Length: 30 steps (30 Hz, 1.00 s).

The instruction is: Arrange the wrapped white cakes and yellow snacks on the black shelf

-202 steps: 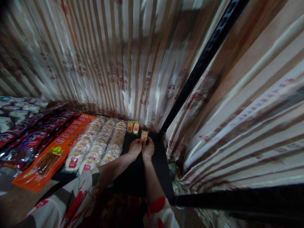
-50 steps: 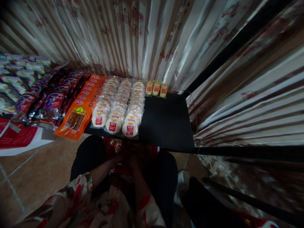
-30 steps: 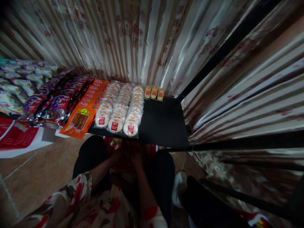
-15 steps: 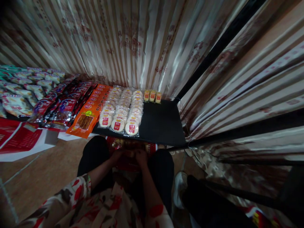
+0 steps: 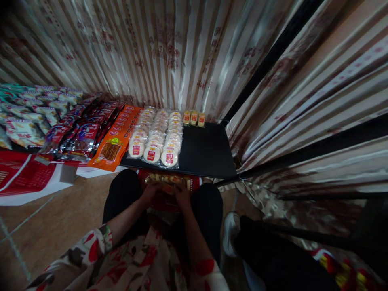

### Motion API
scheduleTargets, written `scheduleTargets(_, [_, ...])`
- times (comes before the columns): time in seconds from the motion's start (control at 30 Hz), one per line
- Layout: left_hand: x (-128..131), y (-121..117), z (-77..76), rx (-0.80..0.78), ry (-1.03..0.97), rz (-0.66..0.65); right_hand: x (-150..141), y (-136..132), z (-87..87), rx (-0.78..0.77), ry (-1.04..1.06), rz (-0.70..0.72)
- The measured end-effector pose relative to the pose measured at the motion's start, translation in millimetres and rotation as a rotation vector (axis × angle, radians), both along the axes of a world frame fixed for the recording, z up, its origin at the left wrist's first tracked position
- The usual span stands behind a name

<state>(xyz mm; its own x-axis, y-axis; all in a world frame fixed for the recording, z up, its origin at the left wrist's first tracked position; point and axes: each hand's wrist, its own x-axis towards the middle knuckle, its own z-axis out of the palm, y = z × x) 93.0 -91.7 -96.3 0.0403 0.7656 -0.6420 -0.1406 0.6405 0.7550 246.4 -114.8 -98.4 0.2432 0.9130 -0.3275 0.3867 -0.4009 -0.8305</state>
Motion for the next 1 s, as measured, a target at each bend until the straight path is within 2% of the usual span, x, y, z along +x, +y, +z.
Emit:
scheduleTargets(0.17, [4.5, -3.6, 12.3, 0.001, -0.095, 0.076, -0.8, -4.0, 3.5, 0.056, -0.018, -0.014])
scheduleTargets(0.3, [5.9, -7.2, 21.7, 0.066, -0.083, 0.064, 2.1, -9.3, 9.2, 0.087, -0.025, 0.034])
scheduleTargets(0.4, [5.6, -8.8, 27.7, 0.12, 0.033, 0.019, 3.4, -14.3, 16.6, 0.072, -0.029, 0.137])
scheduleTargets(0.6, [3.3, -10.9, 40.9, 0.244, 0.365, -0.165, 1.6, -20.5, 37.9, 0.074, -0.182, 0.359])
scheduleTargets(0.7, [1.4, -13.2, 51.4, 0.325, 0.431, -0.253, -0.4, -21.8, 45.6, 0.087, -0.023, 0.391])
scheduleTargets(0.87, [0.2, -17.5, 66.4, 0.401, 0.462, -0.355, -3.8, -25.6, 48.6, 0.03, 0.387, 0.305])
scheduleTargets(1.0, [5.0, -19.4, 71.1, 0.403, 0.494, -0.387, -1.6, -28.8, 50.0, -0.051, 0.54, 0.256])
